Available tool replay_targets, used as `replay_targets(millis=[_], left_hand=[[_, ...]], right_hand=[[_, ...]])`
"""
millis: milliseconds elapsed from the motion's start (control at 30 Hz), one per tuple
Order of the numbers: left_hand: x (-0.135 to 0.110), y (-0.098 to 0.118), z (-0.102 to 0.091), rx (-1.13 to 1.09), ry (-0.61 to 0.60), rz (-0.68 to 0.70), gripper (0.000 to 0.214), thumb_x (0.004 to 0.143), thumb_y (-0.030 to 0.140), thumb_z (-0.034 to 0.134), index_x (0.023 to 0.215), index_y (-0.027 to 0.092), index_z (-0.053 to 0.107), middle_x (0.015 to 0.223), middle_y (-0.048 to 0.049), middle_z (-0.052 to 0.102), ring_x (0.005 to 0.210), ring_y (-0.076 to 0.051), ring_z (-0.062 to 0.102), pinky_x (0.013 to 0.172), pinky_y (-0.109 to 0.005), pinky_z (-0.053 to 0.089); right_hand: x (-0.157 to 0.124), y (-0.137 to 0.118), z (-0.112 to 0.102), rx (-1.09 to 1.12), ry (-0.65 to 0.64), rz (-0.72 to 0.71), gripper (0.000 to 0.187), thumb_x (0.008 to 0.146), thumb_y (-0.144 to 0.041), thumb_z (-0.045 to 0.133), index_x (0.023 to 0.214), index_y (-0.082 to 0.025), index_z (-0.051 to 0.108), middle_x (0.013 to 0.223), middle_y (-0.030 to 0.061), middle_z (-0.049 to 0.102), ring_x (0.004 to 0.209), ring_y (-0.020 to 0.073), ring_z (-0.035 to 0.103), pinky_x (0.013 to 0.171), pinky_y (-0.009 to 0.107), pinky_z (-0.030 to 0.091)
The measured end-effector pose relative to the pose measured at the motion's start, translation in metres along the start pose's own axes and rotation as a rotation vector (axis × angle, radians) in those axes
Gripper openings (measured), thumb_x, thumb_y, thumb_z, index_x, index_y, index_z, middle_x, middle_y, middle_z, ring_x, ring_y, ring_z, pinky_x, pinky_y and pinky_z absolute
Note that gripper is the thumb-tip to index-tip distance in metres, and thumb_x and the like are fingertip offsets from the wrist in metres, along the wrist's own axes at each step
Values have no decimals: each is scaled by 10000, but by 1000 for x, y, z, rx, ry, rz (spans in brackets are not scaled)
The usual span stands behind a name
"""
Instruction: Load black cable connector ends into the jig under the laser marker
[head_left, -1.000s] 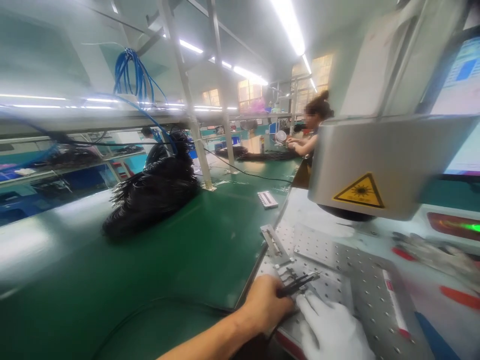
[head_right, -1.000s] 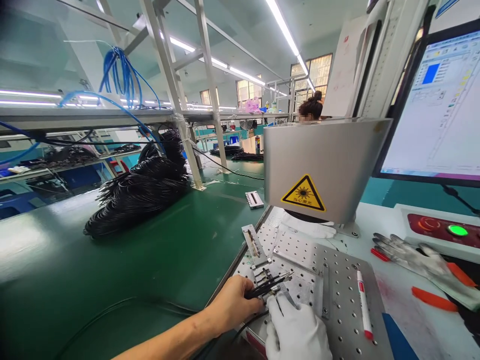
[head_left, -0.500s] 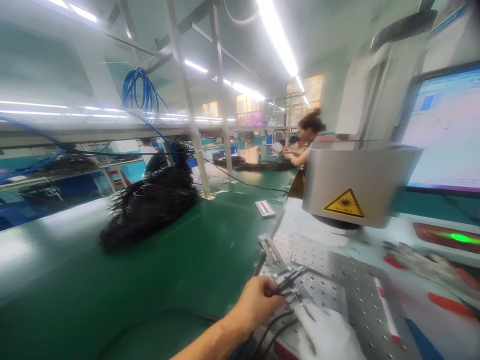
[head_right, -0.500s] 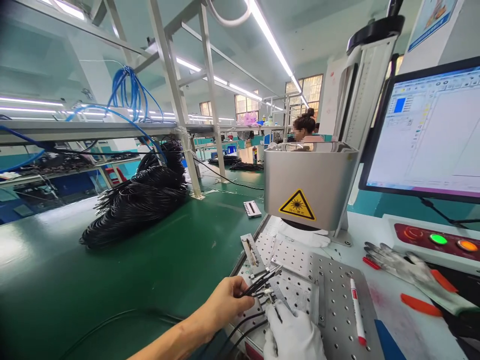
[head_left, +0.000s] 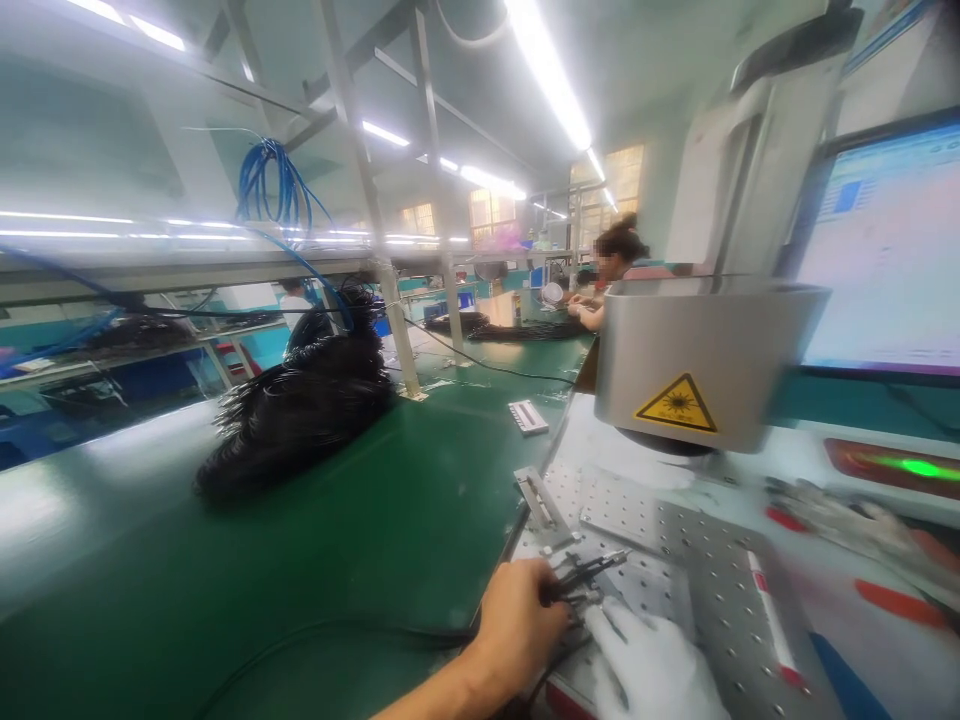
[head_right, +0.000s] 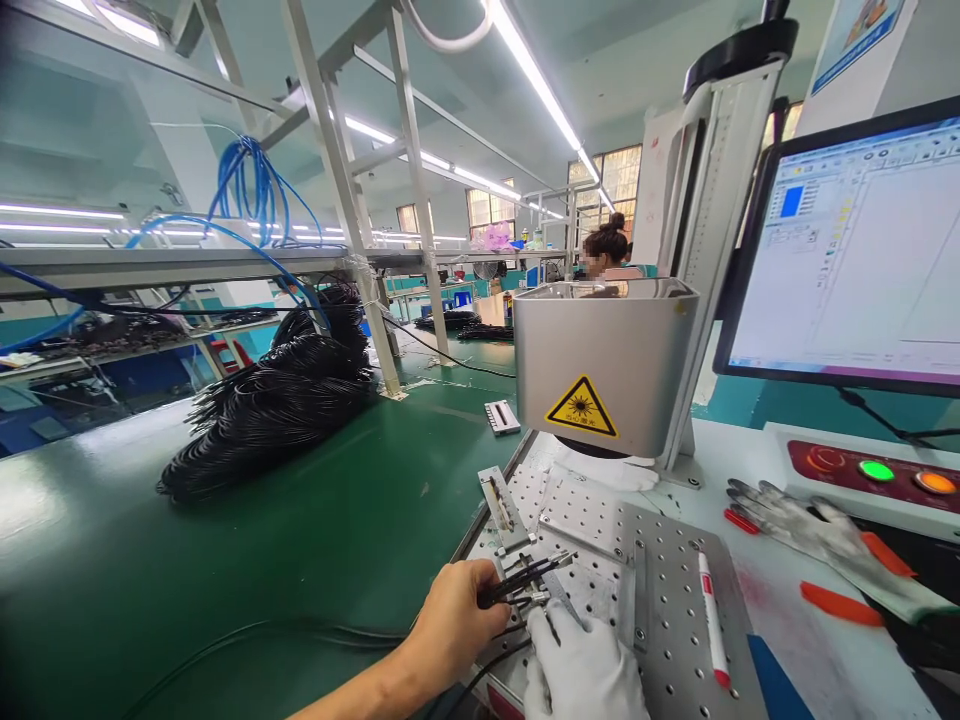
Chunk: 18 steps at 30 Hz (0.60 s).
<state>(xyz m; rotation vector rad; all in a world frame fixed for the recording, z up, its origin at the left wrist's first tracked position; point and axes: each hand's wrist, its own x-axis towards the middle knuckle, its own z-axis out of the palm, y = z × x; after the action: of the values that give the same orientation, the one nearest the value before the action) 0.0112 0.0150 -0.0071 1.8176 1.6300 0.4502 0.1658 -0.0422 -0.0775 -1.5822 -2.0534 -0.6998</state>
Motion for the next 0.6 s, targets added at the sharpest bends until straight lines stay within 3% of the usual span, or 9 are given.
replay_targets(millis=[267,467,600], left_hand=[[-1,1,4,191,19,38,127,647,162,533,702,199,641,718,-31,637,695,-171,522,609,-286,241],[2,-4,8,223,20,77,153,634,165,532,716,203,656,781,-64,690,767,-221,603,617,-297,258],[3,-5,9,225,0,73,169,649,174,543,745,206,678,813,-74,706,786,-233,614,632,-304,275]], right_hand=[[-3,6,12,33,106,-47,317,728,-210,491,963,-275,692,971,-4,720,667,214,603,480,314,449],[-5,8,14,-11,84,-78,364,721,-200,491,1014,-262,700,1102,-6,701,658,209,599,499,319,477],[-4,8,13,16,36,-52,374,729,-199,493,1035,-266,697,1053,-14,711,616,198,579,485,318,473]])
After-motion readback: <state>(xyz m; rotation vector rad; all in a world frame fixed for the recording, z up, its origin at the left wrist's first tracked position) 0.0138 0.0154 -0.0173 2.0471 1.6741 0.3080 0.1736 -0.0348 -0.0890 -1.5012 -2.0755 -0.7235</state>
